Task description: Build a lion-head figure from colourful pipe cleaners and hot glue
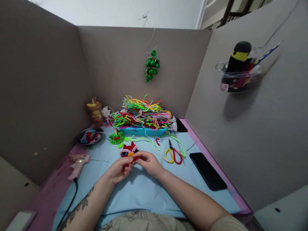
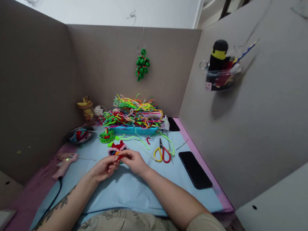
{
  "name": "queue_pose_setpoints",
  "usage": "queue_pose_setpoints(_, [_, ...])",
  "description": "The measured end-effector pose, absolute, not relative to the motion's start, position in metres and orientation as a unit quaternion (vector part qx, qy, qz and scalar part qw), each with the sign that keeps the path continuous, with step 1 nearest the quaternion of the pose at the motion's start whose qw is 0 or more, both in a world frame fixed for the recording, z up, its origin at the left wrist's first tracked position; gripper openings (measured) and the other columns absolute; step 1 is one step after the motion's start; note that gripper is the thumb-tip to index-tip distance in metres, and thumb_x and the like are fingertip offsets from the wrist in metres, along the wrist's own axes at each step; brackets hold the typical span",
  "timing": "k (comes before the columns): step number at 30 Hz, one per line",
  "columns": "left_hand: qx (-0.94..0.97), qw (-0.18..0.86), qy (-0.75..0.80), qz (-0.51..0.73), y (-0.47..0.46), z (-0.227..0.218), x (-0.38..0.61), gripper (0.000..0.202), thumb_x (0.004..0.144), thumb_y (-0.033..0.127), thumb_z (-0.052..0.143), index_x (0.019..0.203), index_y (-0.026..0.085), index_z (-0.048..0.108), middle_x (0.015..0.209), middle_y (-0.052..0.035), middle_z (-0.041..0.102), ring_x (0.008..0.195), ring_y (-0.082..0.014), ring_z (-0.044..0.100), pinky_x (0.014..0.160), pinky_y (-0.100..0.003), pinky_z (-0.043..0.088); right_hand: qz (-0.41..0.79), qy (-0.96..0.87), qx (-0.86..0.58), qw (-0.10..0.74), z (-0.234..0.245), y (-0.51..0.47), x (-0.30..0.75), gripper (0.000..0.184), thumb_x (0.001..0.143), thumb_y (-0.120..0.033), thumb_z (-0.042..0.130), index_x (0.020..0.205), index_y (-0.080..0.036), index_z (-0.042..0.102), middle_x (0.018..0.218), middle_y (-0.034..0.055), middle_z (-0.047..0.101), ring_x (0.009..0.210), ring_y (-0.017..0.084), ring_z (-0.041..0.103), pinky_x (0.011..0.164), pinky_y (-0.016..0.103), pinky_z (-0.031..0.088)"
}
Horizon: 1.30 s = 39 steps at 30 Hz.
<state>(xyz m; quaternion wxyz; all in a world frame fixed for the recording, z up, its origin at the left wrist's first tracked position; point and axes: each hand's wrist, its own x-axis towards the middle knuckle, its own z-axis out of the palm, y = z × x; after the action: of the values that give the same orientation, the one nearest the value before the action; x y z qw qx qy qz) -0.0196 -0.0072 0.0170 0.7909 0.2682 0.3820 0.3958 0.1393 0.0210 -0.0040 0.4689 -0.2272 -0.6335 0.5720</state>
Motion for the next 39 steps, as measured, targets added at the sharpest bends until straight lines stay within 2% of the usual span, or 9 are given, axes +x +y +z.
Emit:
queue_pose_setpoints(3, [0.285,0.789,0.378,0.393,-0.008,0.017,-0.018,0.022,0.066,0.021,0.068,0.074,0.014,0.049,0.053,0.0076,0.039,0.035,0.0012,0.026,0.031,-0.009,0.017,0.543,-0.651,-0.241,0.472,-0.003,0.021,0.141,0.017,0.076,-0.031,0.064,0.085,-0.018,0.067,0.084,0.0030,0.066,0.080,0.015,0.060,0.077,0.030,0.046])
queue_pose_setpoints(5, [0.327,0.749,0.382,0.431,-0.009,0.015,-0.015,0.024,0.067,0.026,0.069,0.076,0.014,0.051,0.053,0.0074,0.041,0.037,0.0000,0.029,0.033,-0.010,0.021,0.543,-0.649,-0.244,0.474,-0.002,0.022,0.142,0.017,0.076,-0.032,0.063,0.085,-0.017,0.066,0.082,0.0026,0.065,0.077,0.015,0.060,0.075,0.029,0.046])
queue_pose_setpoints(9, [0.464,0.558,0.427,0.539,-0.008,0.011,-0.008,0.030,0.065,0.033,0.072,0.084,0.014,0.058,0.068,0.0009,0.055,0.057,-0.0074,0.051,0.050,-0.017,0.042,0.559,-0.617,-0.259,0.490,-0.003,0.026,0.143,0.017,0.074,-0.033,0.064,0.081,-0.017,0.062,0.073,-0.0001,0.062,0.068,0.013,0.056,0.068,0.027,0.044])
queue_pose_setpoints(12, [0.562,0.425,0.468,0.533,-0.006,0.005,-0.007,0.023,0.067,0.032,0.069,0.078,0.014,0.062,0.071,-0.0011,0.059,0.061,-0.0102,0.052,0.056,-0.021,0.042,0.573,-0.593,-0.276,0.495,-0.004,0.027,0.143,0.018,0.073,-0.033,0.065,0.077,-0.017,0.059,0.066,-0.0024,0.057,0.060,0.011,0.052,0.062,0.025,0.042])
queue_pose_setpoints(15, [0.608,0.376,0.488,0.500,-0.004,-0.002,-0.007,0.021,0.074,0.035,0.061,0.071,0.014,0.061,0.059,0.0009,0.054,0.054,-0.0100,0.048,0.053,-0.021,0.037,0.587,-0.577,-0.289,0.489,-0.005,0.027,0.141,0.020,0.071,-0.034,0.066,0.076,-0.016,0.058,0.063,-0.0029,0.056,0.058,0.010,0.050,0.060,0.025,0.040])
queue_pose_setpoints(25, [0.575,0.425,0.492,0.496,-0.006,0.002,-0.007,0.025,0.077,0.039,0.057,0.069,0.016,0.059,0.051,0.0036,0.046,0.044,-0.0089,0.040,0.044,-0.021,0.029,0.601,-0.585,-0.250,0.484,-0.008,0.027,0.140,0.031,0.068,-0.026,0.069,0.096,-0.019,0.056,0.069,-0.0039,0.055,0.062,0.010,0.050,0.061,0.024,0.040])
queue_pose_setpoints(29, [0.533,0.463,0.477,0.523,-0.008,0.006,-0.006,0.024,0.073,0.038,0.063,0.064,0.016,0.058,0.048,0.0041,0.044,0.042,-0.0075,0.036,0.041,-0.020,0.024,0.595,-0.584,-0.264,0.484,-0.009,0.027,0.139,0.029,0.068,-0.025,0.068,0.092,-0.020,0.054,0.066,-0.0048,0.053,0.059,0.010,0.050,0.058,0.024,0.039])
queue_pose_setpoints(35, [0.413,0.657,0.406,0.483,-0.008,0.010,-0.008,0.022,0.069,0.032,0.065,0.064,0.014,0.053,0.051,0.0041,0.043,0.040,-0.0038,0.031,0.035,-0.016,0.018,0.617,-0.592,-0.224,0.469,-0.007,0.027,0.139,0.021,0.071,-0.028,0.066,0.086,-0.018,0.055,0.078,-0.0003,0.061,0.071,0.013,0.057,0.067,0.027,0.043])
queue_pose_setpoints(39, [0.327,0.774,0.365,0.401,-0.009,0.016,-0.015,0.019,0.067,0.025,0.065,0.067,0.011,0.052,0.054,0.0040,0.042,0.040,-0.0012,0.031,0.033,-0.012,0.013,0.617,-0.596,-0.196,0.475,-0.008,0.027,0.139,0.028,0.069,-0.022,0.067,0.095,-0.019,0.056,0.077,-0.0019,0.060,0.070,0.012,0.056,0.068,0.026,0.042])
